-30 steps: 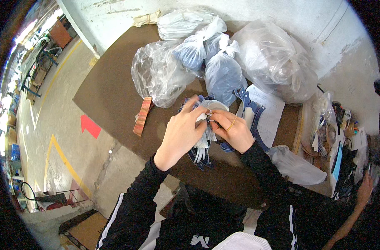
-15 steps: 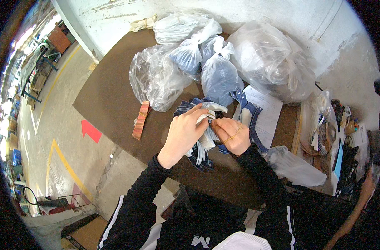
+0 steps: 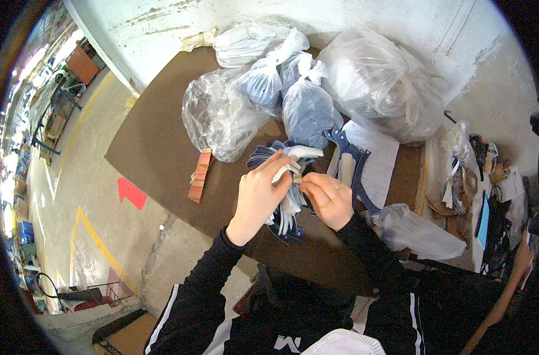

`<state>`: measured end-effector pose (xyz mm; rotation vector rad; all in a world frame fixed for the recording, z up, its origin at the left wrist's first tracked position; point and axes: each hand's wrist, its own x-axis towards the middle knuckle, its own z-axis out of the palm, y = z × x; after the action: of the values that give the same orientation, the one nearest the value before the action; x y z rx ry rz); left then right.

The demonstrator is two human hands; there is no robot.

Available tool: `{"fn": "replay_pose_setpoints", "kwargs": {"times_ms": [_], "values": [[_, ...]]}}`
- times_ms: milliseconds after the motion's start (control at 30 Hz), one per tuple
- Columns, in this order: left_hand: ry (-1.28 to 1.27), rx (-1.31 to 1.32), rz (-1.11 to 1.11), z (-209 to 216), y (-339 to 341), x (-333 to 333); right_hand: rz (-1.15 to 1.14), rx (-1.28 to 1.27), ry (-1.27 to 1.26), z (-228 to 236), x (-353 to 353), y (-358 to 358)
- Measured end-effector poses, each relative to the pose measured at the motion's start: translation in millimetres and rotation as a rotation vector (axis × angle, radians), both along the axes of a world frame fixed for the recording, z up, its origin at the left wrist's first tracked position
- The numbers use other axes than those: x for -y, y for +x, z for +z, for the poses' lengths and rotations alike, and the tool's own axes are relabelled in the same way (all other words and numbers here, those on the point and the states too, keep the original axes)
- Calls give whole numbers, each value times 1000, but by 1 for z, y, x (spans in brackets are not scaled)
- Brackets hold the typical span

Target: The person sorts and bundles blue and white fabric parts on a table. They separate pieces, align them, and secure them with rubber bands. A coworker unpacks additional parts from plastic bags in the background.

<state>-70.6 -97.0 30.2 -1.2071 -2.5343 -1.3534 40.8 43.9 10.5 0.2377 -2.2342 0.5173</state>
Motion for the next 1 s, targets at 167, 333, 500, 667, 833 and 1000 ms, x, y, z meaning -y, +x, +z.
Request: {"fn": "replay_pose_setpoints", "kwargs": {"times_ms": [167,333,500,667,833,1000], "values": [[59,63,18,2,-12,10,-21,9,-423,23,13,20],[239,317,-34,-5,-24,27,-268,-139,-591,59,-7,69],[328,186,281,21,-46,99,-560,-320,-192,94,-44,152],[359,8,495,10,-134,186,-867,-596,-474,111,-66,248],[-148,19,363,-17,-202,216,-1263,-427,-767,75,-77,333],[-331,-702,331,-42,-185,196,-1088,-175,-1306,16,-77,356]]}}
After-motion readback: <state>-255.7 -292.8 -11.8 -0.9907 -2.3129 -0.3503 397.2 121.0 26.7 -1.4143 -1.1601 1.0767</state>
